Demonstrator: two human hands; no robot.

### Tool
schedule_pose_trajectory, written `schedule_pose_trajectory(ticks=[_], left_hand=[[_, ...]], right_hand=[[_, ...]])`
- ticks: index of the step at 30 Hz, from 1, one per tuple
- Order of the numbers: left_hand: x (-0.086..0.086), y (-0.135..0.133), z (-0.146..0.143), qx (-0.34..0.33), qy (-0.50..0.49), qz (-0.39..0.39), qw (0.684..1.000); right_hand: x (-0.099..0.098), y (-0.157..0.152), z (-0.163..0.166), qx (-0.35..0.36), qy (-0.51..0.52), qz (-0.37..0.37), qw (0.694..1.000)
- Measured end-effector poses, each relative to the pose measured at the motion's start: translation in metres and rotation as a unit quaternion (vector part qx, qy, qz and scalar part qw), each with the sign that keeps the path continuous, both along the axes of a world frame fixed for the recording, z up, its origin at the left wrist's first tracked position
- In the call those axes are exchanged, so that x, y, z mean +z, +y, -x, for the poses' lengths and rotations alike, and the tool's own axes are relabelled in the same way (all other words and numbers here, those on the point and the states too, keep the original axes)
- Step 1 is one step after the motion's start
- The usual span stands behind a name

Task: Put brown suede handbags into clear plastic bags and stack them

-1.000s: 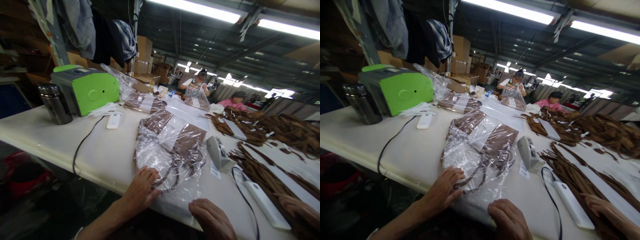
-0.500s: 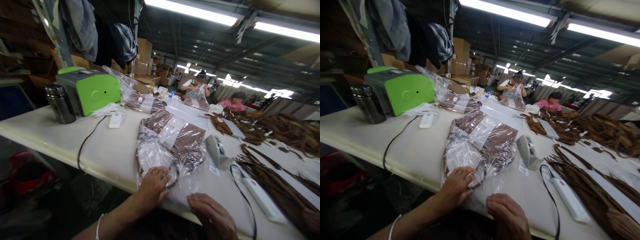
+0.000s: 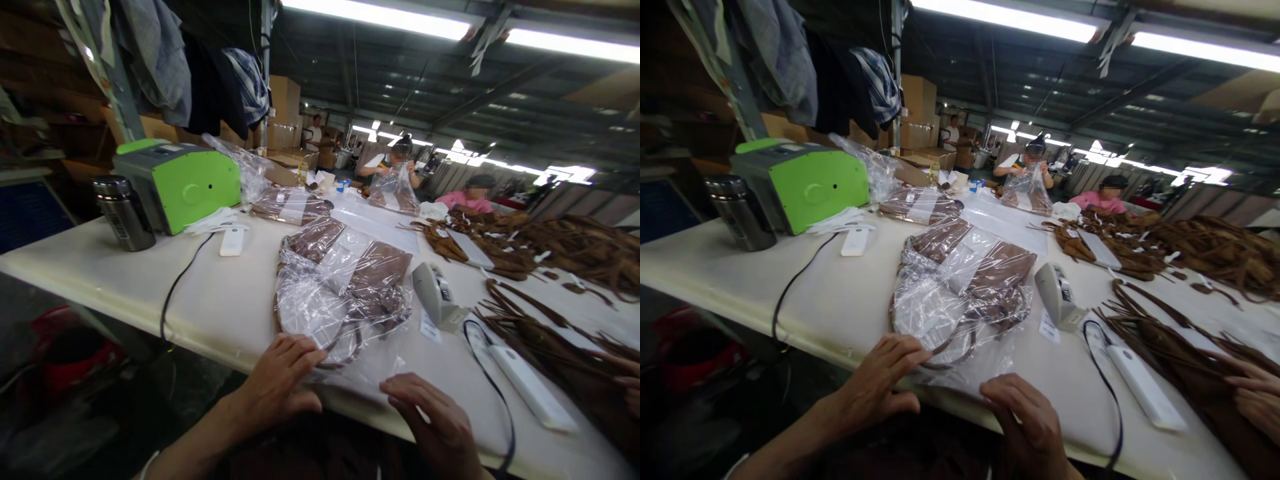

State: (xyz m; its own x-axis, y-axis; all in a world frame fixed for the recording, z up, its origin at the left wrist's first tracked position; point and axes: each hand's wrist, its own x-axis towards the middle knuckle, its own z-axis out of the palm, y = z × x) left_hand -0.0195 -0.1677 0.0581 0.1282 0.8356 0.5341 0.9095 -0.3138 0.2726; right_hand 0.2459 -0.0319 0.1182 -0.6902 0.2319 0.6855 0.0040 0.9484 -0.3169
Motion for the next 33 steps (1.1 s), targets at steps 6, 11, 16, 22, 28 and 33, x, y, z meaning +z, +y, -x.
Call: schedule_pose_trajectory(ticks=[6,11,16,22,28,33], left_hand=[[-0.007,0.041,-0.012,0.014,0.025,0.113,0.993],[-0.012,0.046,-0.002,0.092,-0.022,0.136,0.986],[-0.006,0.05,0.016,0.15,-0.079,0.183,0.968],[-0.018,0.055,0.041,0.202,-0.083,0.188,0.958],[-0.022,0.058,0.04,0.21,-0.043,0.201,0.956],[-0.012,0.062,0.039,0.238,-0.058,0.263,0.933]], right_hand=[[0.011,0.017,0.02,-0.009,0.021,-0.012,1.0],[0.003,0.068,0.1,-0.022,0.046,0.011,0.999],[-0.029,0.117,0.172,-0.051,-0.01,0.026,0.998],[-0.045,0.143,0.194,-0.076,-0.035,0.063,0.995],[-0.063,0.154,0.208,-0.13,-0.122,0.104,0.978],[-0.079,0.151,0.206,-0.161,-0.136,0.129,0.969]])
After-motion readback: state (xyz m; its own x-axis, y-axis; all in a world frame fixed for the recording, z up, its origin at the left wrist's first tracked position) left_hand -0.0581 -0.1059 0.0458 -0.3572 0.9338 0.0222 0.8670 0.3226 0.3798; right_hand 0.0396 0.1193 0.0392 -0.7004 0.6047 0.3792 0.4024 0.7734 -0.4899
